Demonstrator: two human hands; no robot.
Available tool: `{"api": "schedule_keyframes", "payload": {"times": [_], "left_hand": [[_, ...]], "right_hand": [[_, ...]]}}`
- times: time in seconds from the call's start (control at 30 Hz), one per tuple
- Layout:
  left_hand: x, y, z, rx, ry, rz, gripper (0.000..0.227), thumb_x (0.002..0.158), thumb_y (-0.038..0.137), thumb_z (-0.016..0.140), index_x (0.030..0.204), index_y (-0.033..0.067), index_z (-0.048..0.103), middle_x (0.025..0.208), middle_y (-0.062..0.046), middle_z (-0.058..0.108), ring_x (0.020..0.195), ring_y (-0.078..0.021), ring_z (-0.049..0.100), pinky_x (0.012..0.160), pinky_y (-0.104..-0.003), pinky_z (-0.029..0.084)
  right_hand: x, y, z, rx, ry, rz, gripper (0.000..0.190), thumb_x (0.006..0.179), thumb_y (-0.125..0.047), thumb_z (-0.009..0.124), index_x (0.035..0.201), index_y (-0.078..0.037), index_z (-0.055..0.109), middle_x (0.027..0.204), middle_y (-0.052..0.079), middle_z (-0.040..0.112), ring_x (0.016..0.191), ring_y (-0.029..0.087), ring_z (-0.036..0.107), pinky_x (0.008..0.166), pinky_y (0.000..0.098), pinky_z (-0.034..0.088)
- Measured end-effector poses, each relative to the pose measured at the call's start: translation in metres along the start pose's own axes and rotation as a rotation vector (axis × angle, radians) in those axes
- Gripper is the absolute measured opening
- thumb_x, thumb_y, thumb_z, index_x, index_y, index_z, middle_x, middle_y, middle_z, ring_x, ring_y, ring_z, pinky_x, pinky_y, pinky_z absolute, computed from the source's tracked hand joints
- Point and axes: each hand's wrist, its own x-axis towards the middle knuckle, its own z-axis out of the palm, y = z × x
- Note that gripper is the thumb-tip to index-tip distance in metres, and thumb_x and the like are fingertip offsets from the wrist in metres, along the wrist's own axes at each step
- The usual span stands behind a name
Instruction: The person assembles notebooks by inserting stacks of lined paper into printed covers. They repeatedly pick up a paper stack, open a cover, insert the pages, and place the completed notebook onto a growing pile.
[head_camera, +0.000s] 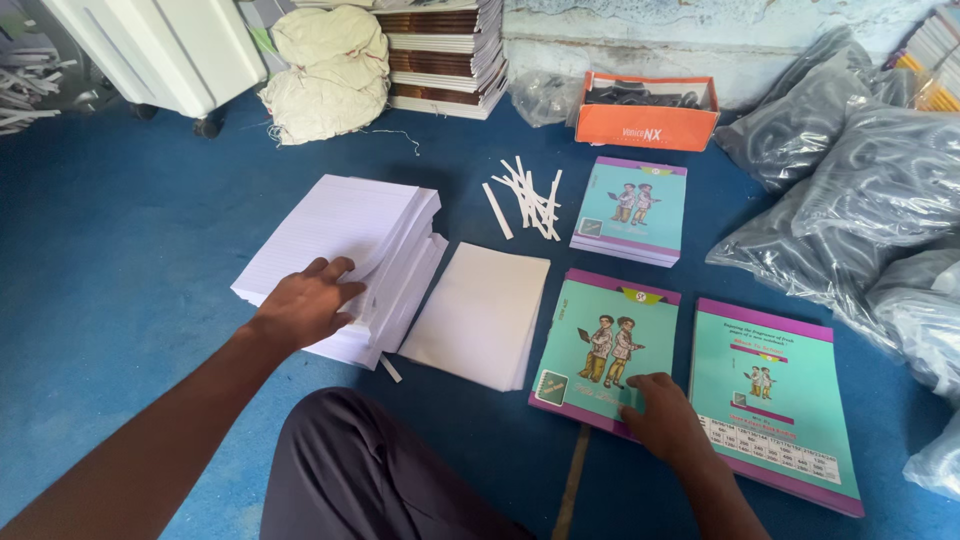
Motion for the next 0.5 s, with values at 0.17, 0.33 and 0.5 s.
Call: {"api": "schedule_keyframes", "payload": {"times": [0.17,0.33,0.5], "left_hand": [[0.001,-0.002,-0.005,-0.058,0.068,-0.018,0.028,0.094,0.017,0.061,0.119,0.0226,0.074,0.147,-0.003,0.051,0.129,-0.0234,0.055,0.103,-0.038,0.053],[0.004,0.000,-0.011,-0.044,0.117,-0.065,0.019,0.095,0.019,0.063,0.105,0.0184,0.079,0.138,-0.002,0.060,0.117,-0.0227,0.064,0.098,-0.037,0.056],[0.009,0.003,-0.021,-0.074,0.037,-0.137,0.016,0.095,0.029,0.068,0.097,0.0154,0.078,0.131,0.000,0.064,0.110,-0.0198,0.067,0.099,-0.035,0.055]], "right_hand": [[0.000,0.002,0.001,-0.008,0.018,-0.033,0.053,0.089,-0.027,0.072,0.138,-0.010,0.060,0.144,0.015,0.054,0.135,0.031,0.054,0.113,0.0446,0.047],[-0.003,0.000,0.000,0.016,0.006,-0.012,0.053,0.090,-0.027,0.071,0.138,-0.010,0.059,0.145,0.014,0.053,0.135,0.030,0.054,0.112,0.0442,0.048],[-0.002,-0.003,-0.003,0.008,-0.022,0.015,0.053,0.090,-0.028,0.072,0.139,-0.011,0.059,0.147,0.014,0.052,0.136,0.031,0.053,0.112,0.0453,0.048]]}}
